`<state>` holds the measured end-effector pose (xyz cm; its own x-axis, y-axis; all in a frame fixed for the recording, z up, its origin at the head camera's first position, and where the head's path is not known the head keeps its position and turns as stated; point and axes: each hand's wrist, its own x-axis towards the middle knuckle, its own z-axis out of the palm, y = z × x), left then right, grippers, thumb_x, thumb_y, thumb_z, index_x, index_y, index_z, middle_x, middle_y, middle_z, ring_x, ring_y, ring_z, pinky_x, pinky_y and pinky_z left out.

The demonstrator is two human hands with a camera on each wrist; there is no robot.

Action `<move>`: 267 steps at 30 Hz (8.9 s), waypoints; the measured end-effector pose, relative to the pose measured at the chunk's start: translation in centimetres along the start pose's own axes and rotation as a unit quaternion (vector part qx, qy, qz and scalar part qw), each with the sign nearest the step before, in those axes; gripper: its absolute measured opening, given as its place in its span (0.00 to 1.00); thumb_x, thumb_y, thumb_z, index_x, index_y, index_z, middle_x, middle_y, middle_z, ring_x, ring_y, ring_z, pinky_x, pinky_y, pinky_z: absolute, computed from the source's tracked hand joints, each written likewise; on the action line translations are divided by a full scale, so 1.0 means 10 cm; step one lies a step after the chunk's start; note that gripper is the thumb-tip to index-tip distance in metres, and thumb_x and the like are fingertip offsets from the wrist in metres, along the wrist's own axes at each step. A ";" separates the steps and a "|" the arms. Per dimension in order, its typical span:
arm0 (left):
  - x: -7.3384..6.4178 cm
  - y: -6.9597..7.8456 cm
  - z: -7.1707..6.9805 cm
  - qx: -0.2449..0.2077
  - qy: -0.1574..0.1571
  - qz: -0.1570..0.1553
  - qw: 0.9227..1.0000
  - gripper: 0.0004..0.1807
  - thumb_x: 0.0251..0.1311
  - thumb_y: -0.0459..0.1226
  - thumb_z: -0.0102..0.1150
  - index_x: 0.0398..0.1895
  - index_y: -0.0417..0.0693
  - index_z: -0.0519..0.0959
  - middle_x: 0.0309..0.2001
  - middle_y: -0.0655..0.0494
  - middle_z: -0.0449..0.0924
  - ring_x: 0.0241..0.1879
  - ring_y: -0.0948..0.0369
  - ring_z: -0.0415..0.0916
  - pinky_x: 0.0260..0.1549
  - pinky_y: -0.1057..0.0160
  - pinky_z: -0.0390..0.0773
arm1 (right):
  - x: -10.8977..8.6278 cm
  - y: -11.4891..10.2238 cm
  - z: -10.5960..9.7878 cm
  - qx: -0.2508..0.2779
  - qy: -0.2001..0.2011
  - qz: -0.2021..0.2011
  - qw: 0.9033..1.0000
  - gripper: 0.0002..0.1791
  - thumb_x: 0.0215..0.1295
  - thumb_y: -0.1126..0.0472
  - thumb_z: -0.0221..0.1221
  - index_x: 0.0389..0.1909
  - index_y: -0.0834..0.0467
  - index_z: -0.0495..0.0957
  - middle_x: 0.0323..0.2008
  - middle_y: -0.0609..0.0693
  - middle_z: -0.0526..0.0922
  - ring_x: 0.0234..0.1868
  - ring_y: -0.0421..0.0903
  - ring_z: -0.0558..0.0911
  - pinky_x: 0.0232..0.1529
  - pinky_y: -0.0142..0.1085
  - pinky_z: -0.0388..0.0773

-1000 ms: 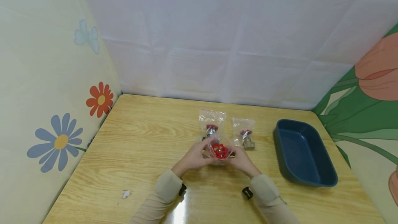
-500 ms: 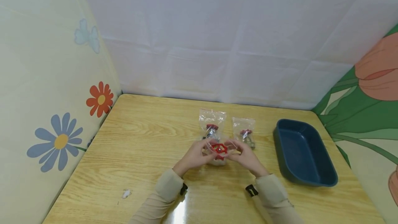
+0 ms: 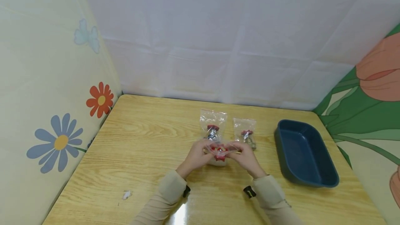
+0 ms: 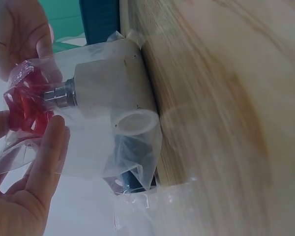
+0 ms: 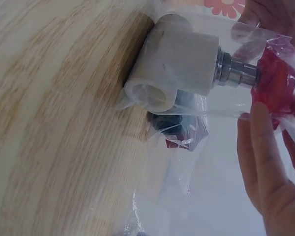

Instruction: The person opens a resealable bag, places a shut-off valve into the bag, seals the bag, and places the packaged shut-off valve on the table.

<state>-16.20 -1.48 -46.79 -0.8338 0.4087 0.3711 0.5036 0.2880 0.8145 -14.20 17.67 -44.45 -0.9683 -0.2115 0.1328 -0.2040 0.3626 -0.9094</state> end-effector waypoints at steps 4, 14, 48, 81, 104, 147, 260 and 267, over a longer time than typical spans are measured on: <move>0.00 -0.02 0.02 0.017 0.021 0.014 1.000 0.11 0.45 0.26 0.60 0.34 0.43 0.83 0.36 0.49 0.81 0.34 0.57 0.76 0.31 0.69 0.75 | 0.01 0.00 0.02 0.033 0.006 0.023 0.999 0.10 0.50 0.77 0.58 0.35 0.72 0.78 0.39 0.65 0.80 0.37 0.48 0.79 0.37 0.33 0.78; 0.00 -0.01 0.01 -0.001 0.028 -0.020 0.999 0.14 0.47 0.30 0.64 0.40 0.45 0.82 0.39 0.50 0.80 0.33 0.59 0.75 0.26 0.71 0.76 | 0.02 -0.01 0.01 0.002 0.019 0.029 0.999 0.11 0.49 0.77 0.59 0.36 0.70 0.80 0.40 0.63 0.80 0.40 0.53 0.78 0.38 0.32 0.76; 0.00 0.01 -0.08 0.015 0.078 0.009 0.997 0.05 0.51 0.32 0.63 0.30 0.39 0.82 0.28 0.51 0.82 0.21 0.66 0.74 0.21 0.72 0.75 | -0.01 -0.04 -0.05 -0.039 0.032 -0.028 0.998 0.09 0.62 0.64 0.56 0.35 0.66 0.82 0.39 0.60 0.82 0.36 0.47 0.80 0.32 0.32 0.77; -0.03 0.33 -0.27 -0.081 0.063 -0.001 0.995 0.06 0.64 0.25 0.41 0.37 0.29 0.68 0.24 0.36 0.79 0.22 0.45 0.78 0.22 0.57 0.79 | -0.04 0.00 -0.23 -0.071 0.061 -0.072 0.993 0.03 0.59 0.70 0.56 0.32 0.67 0.76 0.28 0.57 0.83 0.29 0.40 0.81 0.30 0.30 0.78; -0.03 0.30 -0.24 -0.077 0.075 0.017 0.994 0.05 0.64 0.23 0.40 0.36 0.28 0.67 0.23 0.34 0.77 0.21 0.42 0.77 0.20 0.49 0.77 | -0.05 -0.08 -0.21 -0.101 0.077 -0.087 0.988 0.03 0.57 0.76 0.55 0.27 0.67 0.75 0.25 0.58 0.82 0.26 0.53 0.81 0.28 0.33 0.79; -0.06 0.31 -0.29 -0.124 0.080 -0.029 0.989 0.04 0.60 0.21 0.45 0.32 0.24 0.69 0.22 0.33 0.78 0.19 0.43 0.73 0.20 0.56 0.77 | -0.04 -0.02 -0.22 -0.063 0.045 -0.037 0.996 0.03 0.62 0.72 0.52 0.31 0.68 0.74 0.26 0.57 0.81 0.27 0.45 0.80 0.32 0.42 0.79; 0.12 0.14 -0.32 0.063 0.028 0.145 0.987 0.03 0.57 0.31 0.56 0.30 0.40 0.78 0.26 0.54 0.77 0.24 0.65 0.70 0.23 0.72 0.72 | 0.03 -0.02 -0.21 -0.229 0.073 -0.291 0.926 0.10 0.48 0.78 0.60 0.29 0.61 0.75 0.26 0.47 0.75 0.25 0.38 0.72 0.21 0.33 0.74; 0.12 0.14 -0.31 0.061 0.015 0.144 0.988 0.04 0.58 0.32 0.55 0.30 0.39 0.77 0.28 0.52 0.78 0.26 0.63 0.75 0.28 0.73 0.75 | 0.03 -0.04 -0.18 -0.251 0.086 -0.289 0.920 0.10 0.48 0.77 0.61 0.28 0.61 0.75 0.26 0.47 0.75 0.24 0.37 0.71 0.22 0.29 0.71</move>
<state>-17.22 -3.26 -43.78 -0.6578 0.4637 0.5935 0.7425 0.2670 0.6143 -14.65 19.13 -43.31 -0.6775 -0.3700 0.6357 -0.6907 0.6173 -0.3767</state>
